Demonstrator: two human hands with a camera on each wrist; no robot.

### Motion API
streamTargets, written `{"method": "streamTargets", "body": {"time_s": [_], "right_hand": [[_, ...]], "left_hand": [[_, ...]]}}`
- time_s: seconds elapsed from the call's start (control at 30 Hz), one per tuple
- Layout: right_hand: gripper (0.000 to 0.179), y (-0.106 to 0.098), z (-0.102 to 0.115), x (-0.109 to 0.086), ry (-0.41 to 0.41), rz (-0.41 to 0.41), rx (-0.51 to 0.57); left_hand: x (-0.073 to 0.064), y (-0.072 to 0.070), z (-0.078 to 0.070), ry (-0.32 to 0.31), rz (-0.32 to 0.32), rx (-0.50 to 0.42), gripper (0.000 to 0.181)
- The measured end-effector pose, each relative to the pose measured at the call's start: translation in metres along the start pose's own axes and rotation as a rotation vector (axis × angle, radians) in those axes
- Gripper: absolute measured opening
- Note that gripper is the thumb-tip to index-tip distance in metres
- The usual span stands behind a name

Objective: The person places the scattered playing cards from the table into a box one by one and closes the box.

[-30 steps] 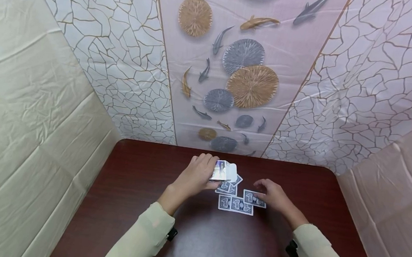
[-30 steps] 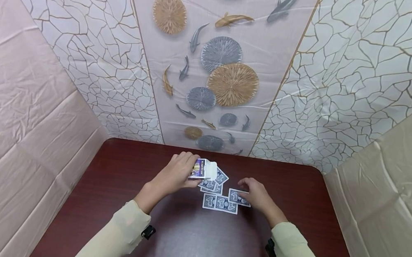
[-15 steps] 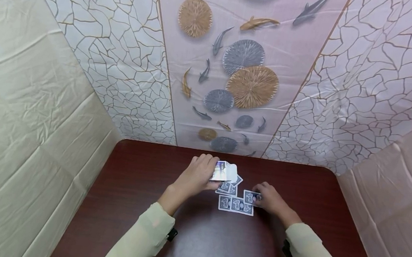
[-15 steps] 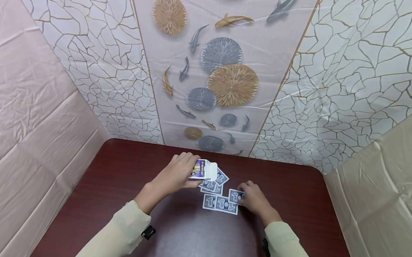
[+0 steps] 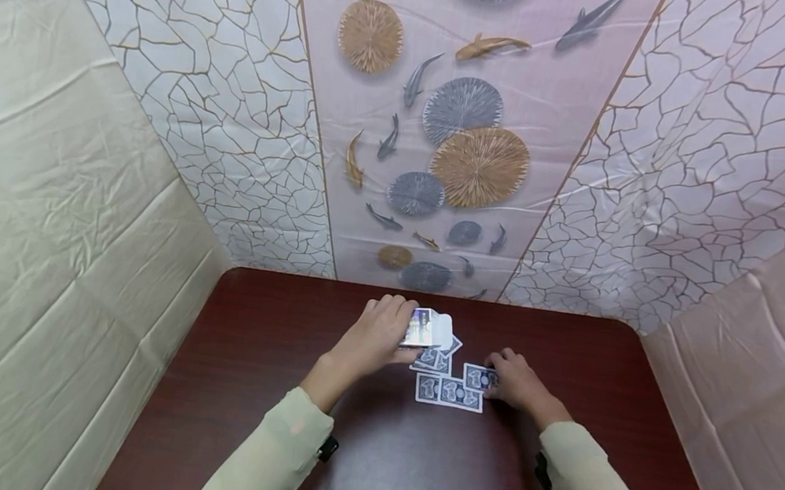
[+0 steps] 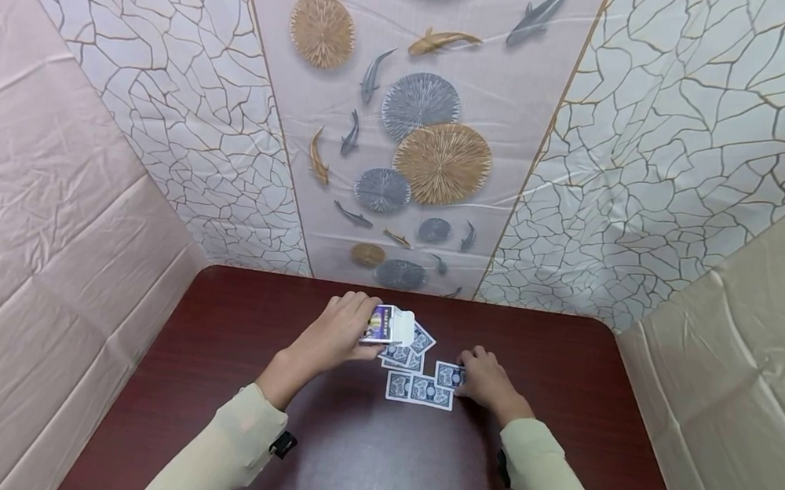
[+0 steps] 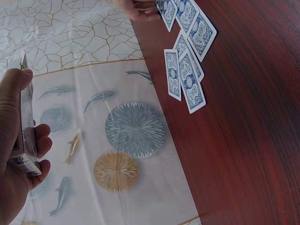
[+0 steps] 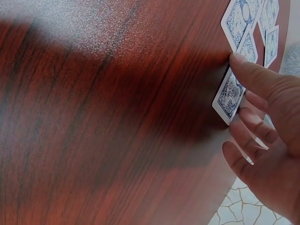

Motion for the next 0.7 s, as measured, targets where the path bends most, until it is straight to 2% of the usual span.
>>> {"method": "streamTargets", "body": {"time_s": [0.43, 0.7], "right_hand": [[0.047, 0.0013, -0.0025, 0.0032, 0.051, 0.023, -0.004], [0.051, 0.0025, -0.006, 0.0014, 0.036, -0.001, 0.085]], "left_hand": [[0.0003, -0.0005, -0.0004, -0.007, 0.014, -0.004, 0.063], [0.0001, 0.0011, -0.0006, -0.001, -0.001, -0.01, 0.064]]}}
Point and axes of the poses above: each hand's wrist, its own x-axis towards the middle knuckle, its own y-axis out of the palm, z = x × y, the point moved 1 cm from there along x, towards the middle knuckle, and after that the axes turned 1 degree about y, right-handed, at the moved point
